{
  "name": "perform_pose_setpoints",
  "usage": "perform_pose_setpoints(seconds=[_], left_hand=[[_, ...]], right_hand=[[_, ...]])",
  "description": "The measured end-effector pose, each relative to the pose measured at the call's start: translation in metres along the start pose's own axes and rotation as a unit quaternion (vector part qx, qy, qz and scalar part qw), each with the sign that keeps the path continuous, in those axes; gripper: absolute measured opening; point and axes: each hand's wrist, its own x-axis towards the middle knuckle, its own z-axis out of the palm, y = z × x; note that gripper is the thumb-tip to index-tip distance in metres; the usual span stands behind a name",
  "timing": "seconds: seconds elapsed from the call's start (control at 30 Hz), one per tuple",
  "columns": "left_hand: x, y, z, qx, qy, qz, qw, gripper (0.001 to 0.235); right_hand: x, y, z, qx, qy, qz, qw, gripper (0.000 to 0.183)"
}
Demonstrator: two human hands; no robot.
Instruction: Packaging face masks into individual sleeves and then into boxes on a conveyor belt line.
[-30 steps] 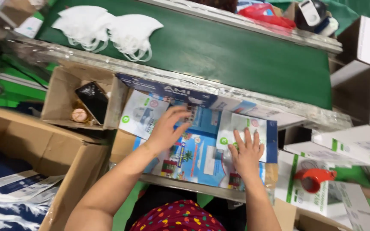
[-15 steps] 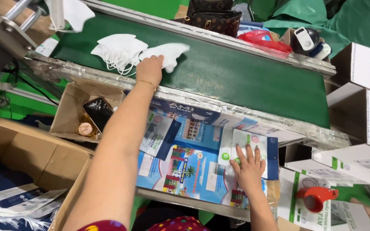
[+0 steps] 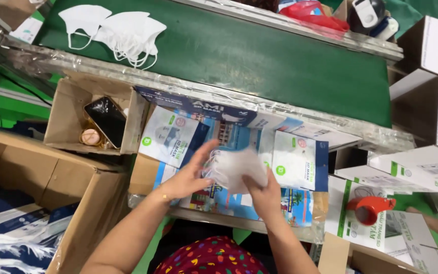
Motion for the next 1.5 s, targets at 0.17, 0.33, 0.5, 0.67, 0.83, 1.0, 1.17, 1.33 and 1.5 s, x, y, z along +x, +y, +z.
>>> perform_pose_setpoints(seconds=[0.17,0.33,0.5,0.67,0.83,1.0,1.17,1.33,1.5], left_hand=[[0.001,0.001,0.005,0.378,-0.003,0.062,0.924,0.112],[0.018,-0.019,0.023,0.546,-0.058,0.009,0.836,0.112],[0.015,-0.020,0.033,0.550,-0.002,0.104,0.829,0.085],[0.015,-0.042,-0.011,0.431,0.138,0.107,0.885,0.052],[0.029,-0.092,-0.051,0.488,0.276,-0.022,0.828,0.039],[0.047,-0.097,-0.051,0.581,0.290,-0.112,0.752,0.031],[0.033,-0.095,-0.045,0.422,0.343,-0.081,0.836,0.019],[0.009,-0.073,0.003,0.321,0.324,-0.008,0.890,0.018],[0.007,-0.044,0.037,0.261,0.318,0.119,0.903,0.011]], right_hand=[[-0.019,0.025,0.028,-0.044,-0.059,-0.143,0.987,0.090],[-0.013,0.033,0.047,-0.008,-0.072,-0.269,0.960,0.101],[-0.006,0.084,0.042,0.055,-0.109,-0.063,0.990,0.037],[-0.010,0.031,-0.014,-0.036,-0.137,-0.084,0.986,0.025],[-0.010,0.070,-0.037,0.047,-0.184,0.043,0.981,0.020],[-0.008,0.023,0.013,-0.051,-0.071,-0.049,0.995,0.026],[-0.029,0.015,0.025,-0.249,-0.096,-0.216,0.939,0.034],[-0.011,-0.015,0.025,0.018,-0.152,-0.051,0.987,0.039],[0.021,0.030,0.021,-0.077,0.021,0.008,0.997,0.022]])
